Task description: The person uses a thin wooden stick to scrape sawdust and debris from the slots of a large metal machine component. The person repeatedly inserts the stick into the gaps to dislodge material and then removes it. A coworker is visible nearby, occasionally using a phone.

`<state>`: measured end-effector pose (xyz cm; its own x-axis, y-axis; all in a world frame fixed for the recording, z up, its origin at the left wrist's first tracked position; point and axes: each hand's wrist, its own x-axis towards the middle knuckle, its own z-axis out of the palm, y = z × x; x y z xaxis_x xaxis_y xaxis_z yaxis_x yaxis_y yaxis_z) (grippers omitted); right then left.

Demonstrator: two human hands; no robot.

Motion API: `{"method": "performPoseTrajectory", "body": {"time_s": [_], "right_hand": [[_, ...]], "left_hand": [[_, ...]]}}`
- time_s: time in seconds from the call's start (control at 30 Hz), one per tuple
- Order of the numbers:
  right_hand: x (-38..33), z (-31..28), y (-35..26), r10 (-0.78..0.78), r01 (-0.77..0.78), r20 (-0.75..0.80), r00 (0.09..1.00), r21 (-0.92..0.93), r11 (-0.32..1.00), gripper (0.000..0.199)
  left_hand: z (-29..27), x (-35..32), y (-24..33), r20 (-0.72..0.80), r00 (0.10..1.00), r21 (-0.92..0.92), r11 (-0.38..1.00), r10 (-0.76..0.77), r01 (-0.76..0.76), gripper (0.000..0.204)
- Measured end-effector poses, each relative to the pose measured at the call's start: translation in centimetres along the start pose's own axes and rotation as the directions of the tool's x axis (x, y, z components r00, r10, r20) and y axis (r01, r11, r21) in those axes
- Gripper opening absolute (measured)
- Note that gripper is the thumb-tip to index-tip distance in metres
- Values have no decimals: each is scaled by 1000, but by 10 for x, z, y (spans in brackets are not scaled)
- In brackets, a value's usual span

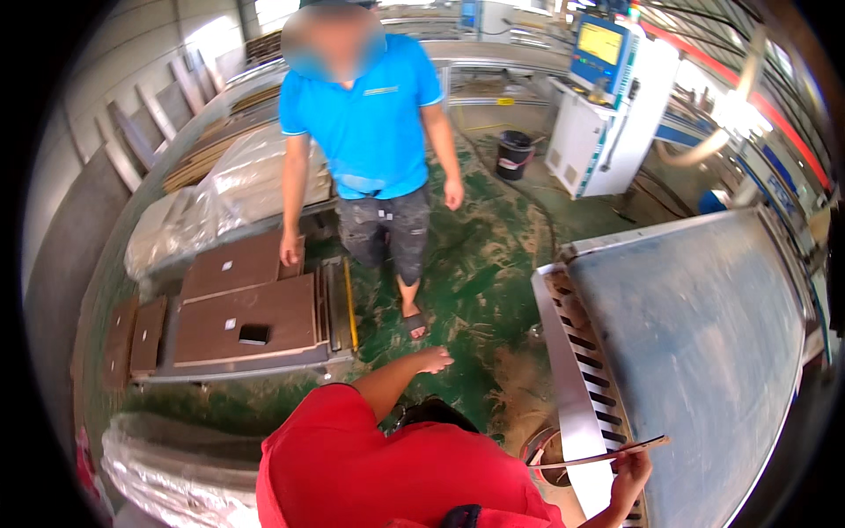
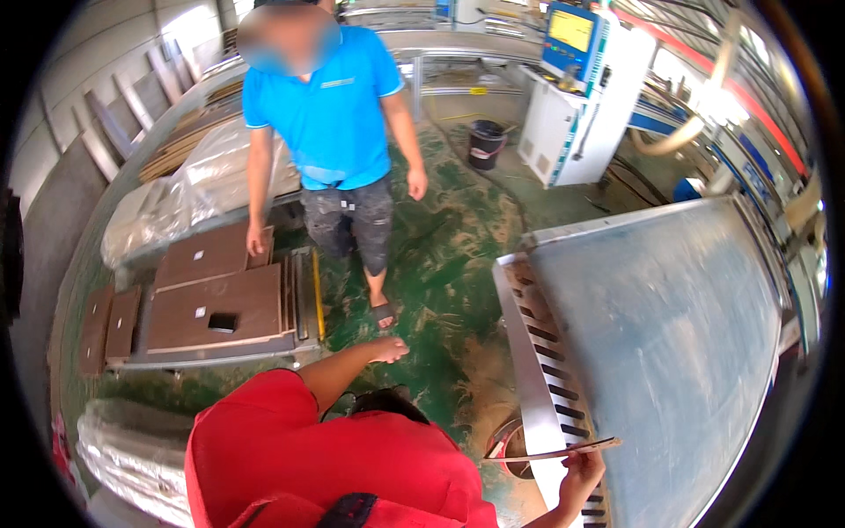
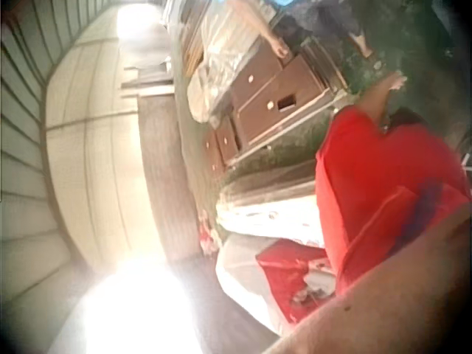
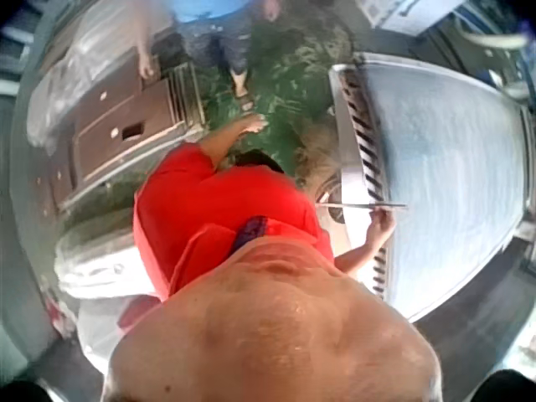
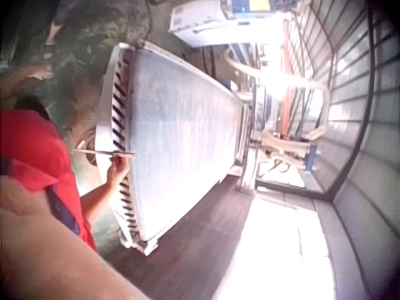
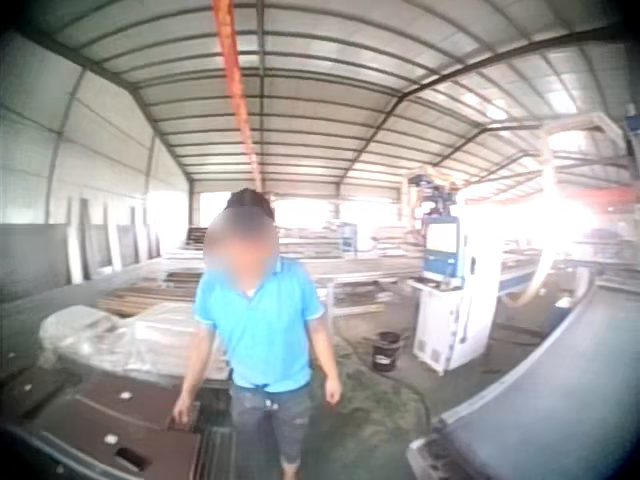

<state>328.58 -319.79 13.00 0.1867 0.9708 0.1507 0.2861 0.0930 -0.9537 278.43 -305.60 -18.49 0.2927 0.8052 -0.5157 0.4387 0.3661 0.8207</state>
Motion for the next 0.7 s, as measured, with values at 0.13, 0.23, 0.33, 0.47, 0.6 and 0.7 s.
{"method": "performPoseTrajectory", "body": {"time_s": [0.13,0.23,0.33,0.47,0.6,0.7], "right_hand": [[24,52,-7,-1,0,149,989,10,1000,10],[34,75,-12,-33,47,259,965,-46,998,10],[38,94,-10,-64,79,295,953,-38,996,10],[43,96,10,-183,199,245,952,-41,979,9],[42,133,14,-97,82,272,957,65,994,23],[48,150,-2,-223,267,310,924,-109,957,10]], "left_hand": [[6,-40,50,-211,977,21,1000,-12,16,32],[4,-68,94,-182,979,169,984,86,-55,37],[10,-77,122,-116,972,278,947,202,-163,37],[36,-97,204,-9,964,44,963,265,-264,38],[54,-119,250,30,919,-56,918,394,-392,43],[58,-138,278,7,859,-107,854,512,-509,40]]}}
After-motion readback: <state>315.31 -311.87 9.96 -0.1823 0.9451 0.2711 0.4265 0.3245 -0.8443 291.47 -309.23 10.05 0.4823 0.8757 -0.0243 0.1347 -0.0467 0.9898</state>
